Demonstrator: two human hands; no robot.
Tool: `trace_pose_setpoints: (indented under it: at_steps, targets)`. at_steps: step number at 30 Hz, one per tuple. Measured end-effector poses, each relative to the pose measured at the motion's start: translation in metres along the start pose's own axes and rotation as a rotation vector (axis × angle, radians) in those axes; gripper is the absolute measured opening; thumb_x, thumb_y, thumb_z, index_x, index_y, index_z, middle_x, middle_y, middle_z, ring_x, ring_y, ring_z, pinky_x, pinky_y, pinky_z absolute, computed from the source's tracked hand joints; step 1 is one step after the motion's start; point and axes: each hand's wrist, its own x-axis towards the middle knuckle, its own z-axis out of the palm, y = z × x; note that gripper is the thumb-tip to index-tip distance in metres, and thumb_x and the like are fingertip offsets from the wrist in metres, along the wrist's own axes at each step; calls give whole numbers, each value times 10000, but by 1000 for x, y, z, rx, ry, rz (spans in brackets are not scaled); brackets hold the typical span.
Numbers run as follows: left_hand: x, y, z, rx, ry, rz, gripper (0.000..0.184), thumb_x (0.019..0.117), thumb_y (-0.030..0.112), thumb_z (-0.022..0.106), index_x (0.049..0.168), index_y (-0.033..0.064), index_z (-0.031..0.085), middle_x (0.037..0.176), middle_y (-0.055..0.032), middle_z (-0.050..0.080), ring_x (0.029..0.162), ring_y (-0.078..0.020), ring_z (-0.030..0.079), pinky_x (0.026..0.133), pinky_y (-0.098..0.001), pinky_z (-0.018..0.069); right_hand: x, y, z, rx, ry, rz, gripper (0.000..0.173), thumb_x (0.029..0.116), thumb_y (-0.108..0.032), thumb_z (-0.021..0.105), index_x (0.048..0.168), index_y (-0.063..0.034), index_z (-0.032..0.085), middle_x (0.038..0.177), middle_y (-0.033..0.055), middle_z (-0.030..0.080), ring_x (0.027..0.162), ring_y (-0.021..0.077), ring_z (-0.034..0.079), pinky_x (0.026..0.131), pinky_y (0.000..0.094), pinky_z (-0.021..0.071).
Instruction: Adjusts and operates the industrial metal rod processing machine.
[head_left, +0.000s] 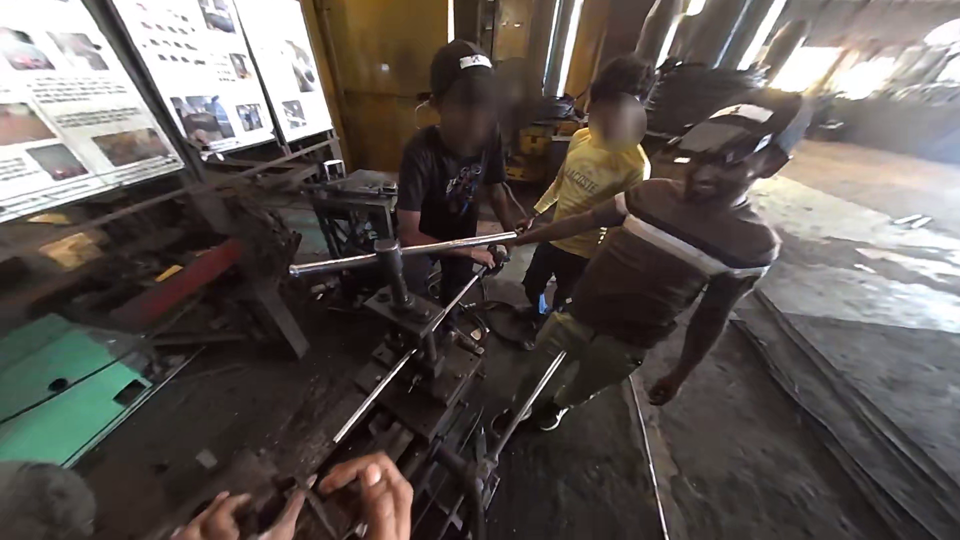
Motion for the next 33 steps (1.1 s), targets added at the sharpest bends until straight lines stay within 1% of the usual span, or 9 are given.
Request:
trace_pose_setpoints:
  at_steps: [3,8,12,15,20,25,27,30,33]
  targets:
    - [10,16,-5,-69,63,-13,748,627,760,773,1007,119,719,1119,-186,684,1095,-378,633,999,-546,480,10,-3,10,81,-11,-26,631,1081,-482,346,982,29,703,944,191,716,909,294,710,848,450,605]
    - [26,17,-14,14,30,-111,705,566,789,782,911,175,748,1042,-83,723,1020,-270,688,903,-486,570,24,-7,40,207,-6,74,631,1041,-589,364,1020,-58,703,916,120,705,829,215,686,743,388,590]
    - [36,17,-16,68,-47,-164,669,554,769,786,896,196,738,998,-38,715,981,-232,682,858,-459,572,33,-10,46,380,-108,73,589,1010,-629,380,1232,-159,657,1144,74,684,1092,243,653,1002,474,521]
    - [33,14,-16,75,-66,-158,678,565,772,784,907,191,719,1005,-43,702,991,-246,668,884,-477,557,16,-4,-1,271,-165,-36,636,990,-647,426,1424,-191,519,1342,92,592,1237,296,567,1066,542,458]
    - [32,13,-11,43,-39,-142,681,575,791,778,896,193,734,964,-37,697,952,-238,664,871,-468,555,-48,5,-94,-126,-69,-158,751,863,-786,555,1414,-276,532,1307,-13,618,1190,195,602,1024,436,504]
    - [33,24,-30,35,-178,-197,645,668,726,750,961,152,752,1062,-85,715,1060,-295,665,920,-511,545,32,29,60,-7,-17,-273,619,945,-482,637,1381,-62,504,1269,93,659,1156,235,666,953,450,593]
    - [48,24,-31,25,-172,-193,590,716,689,707,956,153,752,1029,-77,710,1018,-279,672,880,-502,557,64,47,102,114,-129,-320,520,1045,-447,532,1421,-92,478,1203,107,644,1052,279,691,897,506,625]
    - [42,22,-26,24,-121,-213,632,687,771,717,882,171,726,956,-49,693,932,-250,664,839,-479,554,73,37,92,62,-393,-171,561,1078,-450,453,1506,-94,391,1282,109,609,1096,279,672,927,493,615]
    - [56,16,-18,53,-147,-234,710,615,853,720,890,200,731,949,-11,693,926,-216,667,844,-455,565,58,3,58,-91,-297,-291,543,1055,-479,469,1452,-110,491,1342,109,615,1168,297,641,977,505,573]
